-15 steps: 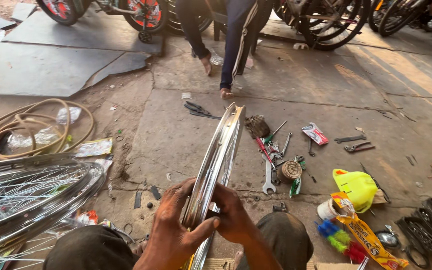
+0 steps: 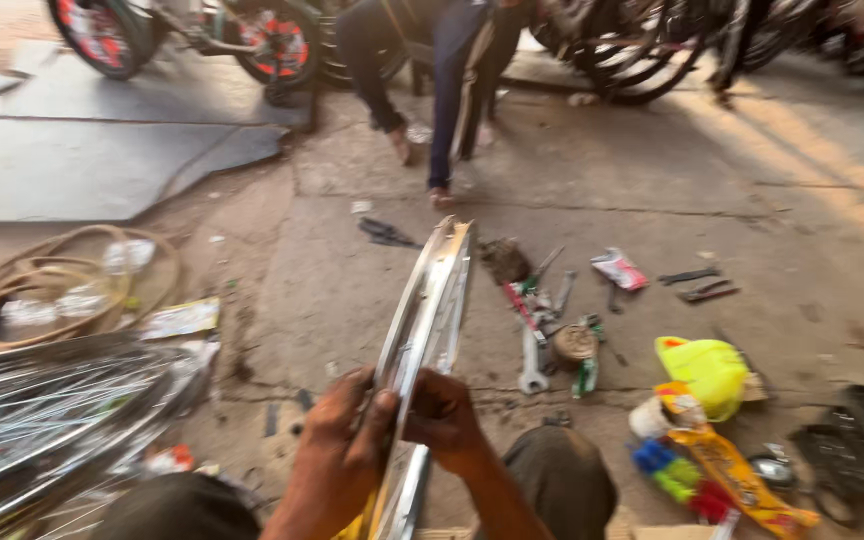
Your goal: The person is sitting on the ground and using a wrench to tighten the spokes on a bicycle wheel. They rotate the wheel and adjust multiple spokes one by one.
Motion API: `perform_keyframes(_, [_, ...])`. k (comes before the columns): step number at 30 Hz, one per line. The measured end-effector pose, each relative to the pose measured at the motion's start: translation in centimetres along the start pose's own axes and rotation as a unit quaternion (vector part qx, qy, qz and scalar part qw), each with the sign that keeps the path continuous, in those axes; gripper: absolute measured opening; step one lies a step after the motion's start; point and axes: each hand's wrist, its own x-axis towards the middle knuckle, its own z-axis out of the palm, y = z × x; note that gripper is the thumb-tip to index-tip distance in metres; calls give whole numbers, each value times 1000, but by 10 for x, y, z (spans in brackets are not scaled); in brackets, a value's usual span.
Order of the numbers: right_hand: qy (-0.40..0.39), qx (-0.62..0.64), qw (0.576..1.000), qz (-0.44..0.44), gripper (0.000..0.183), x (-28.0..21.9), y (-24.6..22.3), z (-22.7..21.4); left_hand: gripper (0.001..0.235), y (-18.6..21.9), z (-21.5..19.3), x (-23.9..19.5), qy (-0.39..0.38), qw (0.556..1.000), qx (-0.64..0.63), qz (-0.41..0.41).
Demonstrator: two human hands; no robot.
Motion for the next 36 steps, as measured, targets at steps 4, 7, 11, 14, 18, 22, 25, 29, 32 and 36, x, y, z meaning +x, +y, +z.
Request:
perform_keyframes(4, [16, -13, 999, 39, 17, -14, 2, -9, 35, -11, 3, -6, 11, 996, -73, 40])
perform_keyframes(7, [45, -100, 994, 20, 14, -14, 10, 1, 34, -18, 0, -12, 20, 996, -78, 37])
perform_keyframes(11, [53, -179, 982, -29, 9, -16, 2, 9, 36, -34, 4, -20, 37, 991, -47, 122])
perform_keyframes(14, [16, -253, 964, -77, 13, -23, -14, 8, 38, -54, 7, -35, 26, 994, -70, 74])
perform_keyframes(18, [45, -121, 988, -85, 10, -13, -27, 8, 42, -79, 2, -41, 54, 993, -63, 86])
perform_keyframes(22, [71, -342, 934, -71, 16, -13, -19, 9, 46, -89, 4, -48, 60, 989, -75, 109])
perform_keyframes(25, [72, -309, 948, -22, 14, -9, -2, 7, 45, -76, -4, -44, 59, 995, -38, 77])
perform_keyframes(29, [73, -104, 992, 17, 21, -15, 10, -5, 40, -42, -5, -30, 70, 990, 11, 120])
perform_keyframes(32, [93, -15, 995, 45, 25, -14, 14, -7, 40, -22, -4, -9, 50, 995, 40, 79])
perform_keyframes(36, [115, -89, 986, 80, 22, -9, 11, 6, 36, -10, -5, -3, 25, 1000, 10, 4])
